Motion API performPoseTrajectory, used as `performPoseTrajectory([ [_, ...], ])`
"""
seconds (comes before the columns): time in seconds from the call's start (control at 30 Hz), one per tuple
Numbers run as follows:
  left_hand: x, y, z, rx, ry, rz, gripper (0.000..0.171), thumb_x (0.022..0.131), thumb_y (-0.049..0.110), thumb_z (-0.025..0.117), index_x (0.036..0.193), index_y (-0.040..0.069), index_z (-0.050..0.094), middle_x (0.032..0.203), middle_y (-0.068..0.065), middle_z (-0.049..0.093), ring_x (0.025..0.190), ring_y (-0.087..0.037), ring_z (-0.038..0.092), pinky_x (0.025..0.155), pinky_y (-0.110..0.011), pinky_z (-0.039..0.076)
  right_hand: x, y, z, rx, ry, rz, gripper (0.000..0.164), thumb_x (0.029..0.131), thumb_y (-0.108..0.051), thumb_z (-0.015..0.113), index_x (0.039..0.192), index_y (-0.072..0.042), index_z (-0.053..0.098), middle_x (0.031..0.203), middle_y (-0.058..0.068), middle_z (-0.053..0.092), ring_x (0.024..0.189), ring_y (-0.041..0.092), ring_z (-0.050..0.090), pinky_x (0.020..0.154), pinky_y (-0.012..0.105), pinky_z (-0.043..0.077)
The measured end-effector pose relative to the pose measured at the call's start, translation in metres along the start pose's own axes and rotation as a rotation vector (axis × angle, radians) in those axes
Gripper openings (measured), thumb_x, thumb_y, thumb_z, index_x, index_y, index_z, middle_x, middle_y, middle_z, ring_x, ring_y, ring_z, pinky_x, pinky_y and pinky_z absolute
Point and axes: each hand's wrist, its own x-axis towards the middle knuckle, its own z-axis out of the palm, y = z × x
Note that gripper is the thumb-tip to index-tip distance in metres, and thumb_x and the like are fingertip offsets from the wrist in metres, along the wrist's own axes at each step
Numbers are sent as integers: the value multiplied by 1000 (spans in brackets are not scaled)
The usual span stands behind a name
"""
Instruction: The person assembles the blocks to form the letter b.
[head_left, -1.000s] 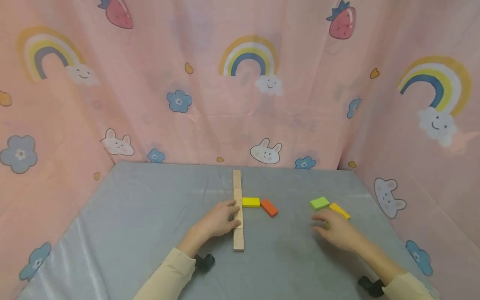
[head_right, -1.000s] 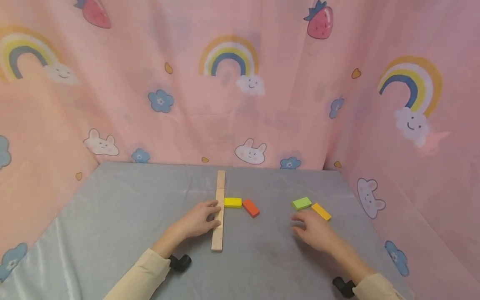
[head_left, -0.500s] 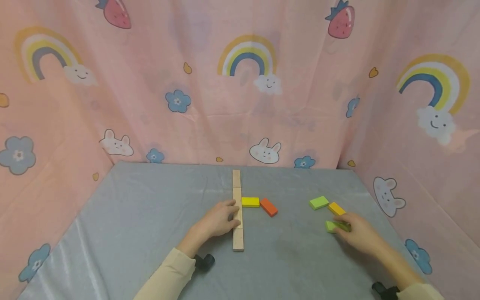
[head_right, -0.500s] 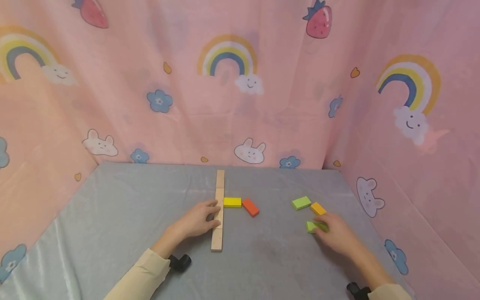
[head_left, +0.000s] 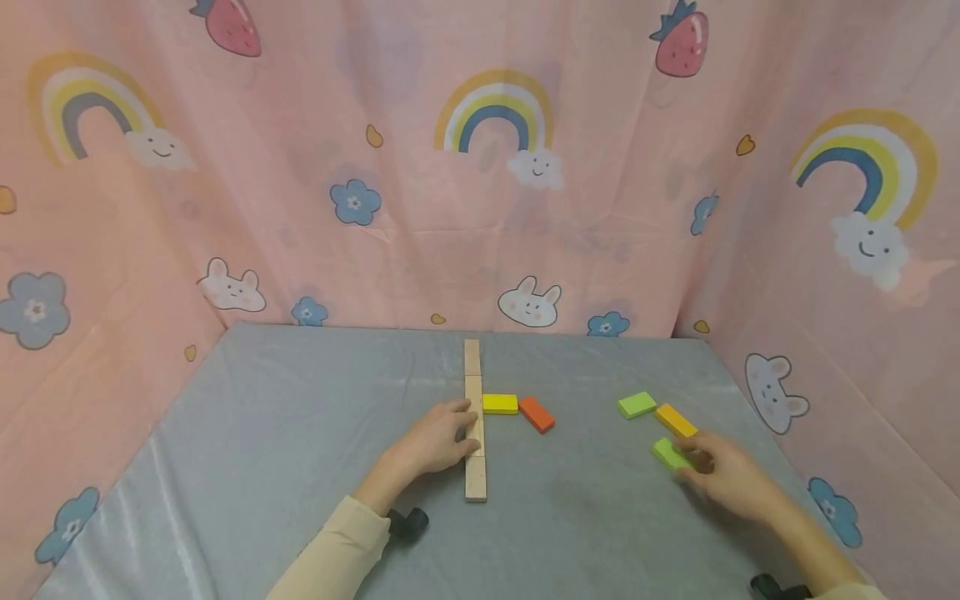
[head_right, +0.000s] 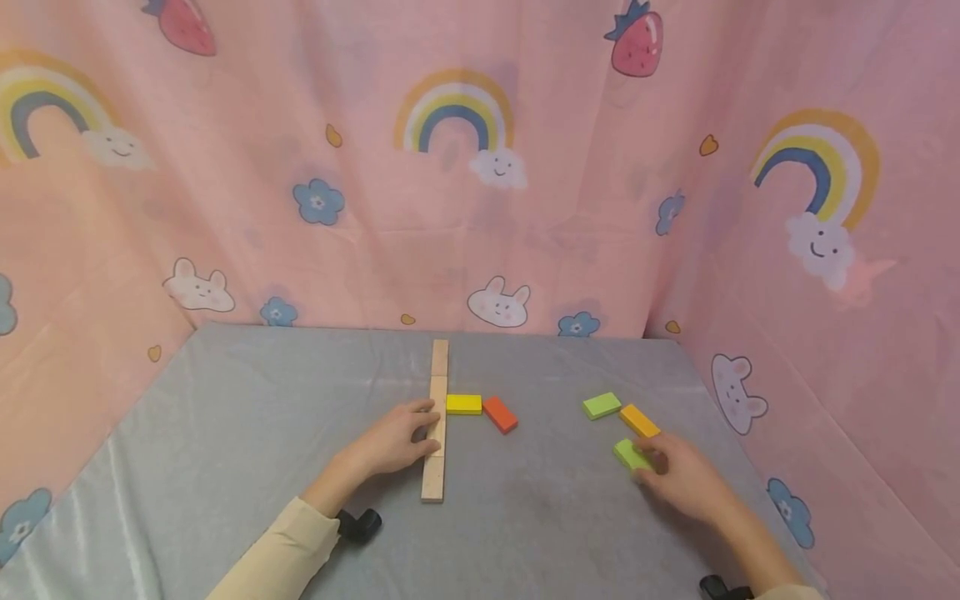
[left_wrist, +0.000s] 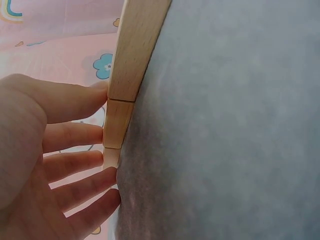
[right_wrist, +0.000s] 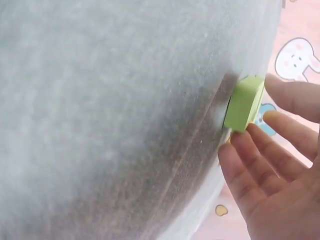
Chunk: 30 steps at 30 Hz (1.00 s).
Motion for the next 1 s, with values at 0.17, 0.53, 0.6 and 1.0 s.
performPoseTrajectory([
  [0.17,0,0,0,11,13,17,47,98,27,69,138,4,62,154,-19,46,140,-40,44,114,-51,39,-3,2,3,77,-31,-19,57,85,-27,83,129,3,63,113,12,63,86,19,59,62,29,51],
  [0.53,0,1,-1,5,14,8,48,97,27,70,138,4,62,154,-18,46,140,-40,44,113,-52,39,-1,-1,5,108,-76,-32,72,81,-27,87,136,8,56,96,5,58,82,19,53,60,26,46],
  [0.6,0,1,-1,7,13,7,48,98,27,70,139,4,62,154,-18,46,140,-40,44,114,-51,39,1,-3,6,93,-72,-24,72,81,-28,87,136,7,57,95,5,58,81,19,53,60,26,45],
  [1.0,0,0,0,5,11,8,48,98,28,69,139,4,61,154,-18,46,141,-39,44,114,-51,39,10,-13,17,91,-26,-91,63,81,-29,87,128,6,64,96,2,62,81,15,56,64,27,47],
])
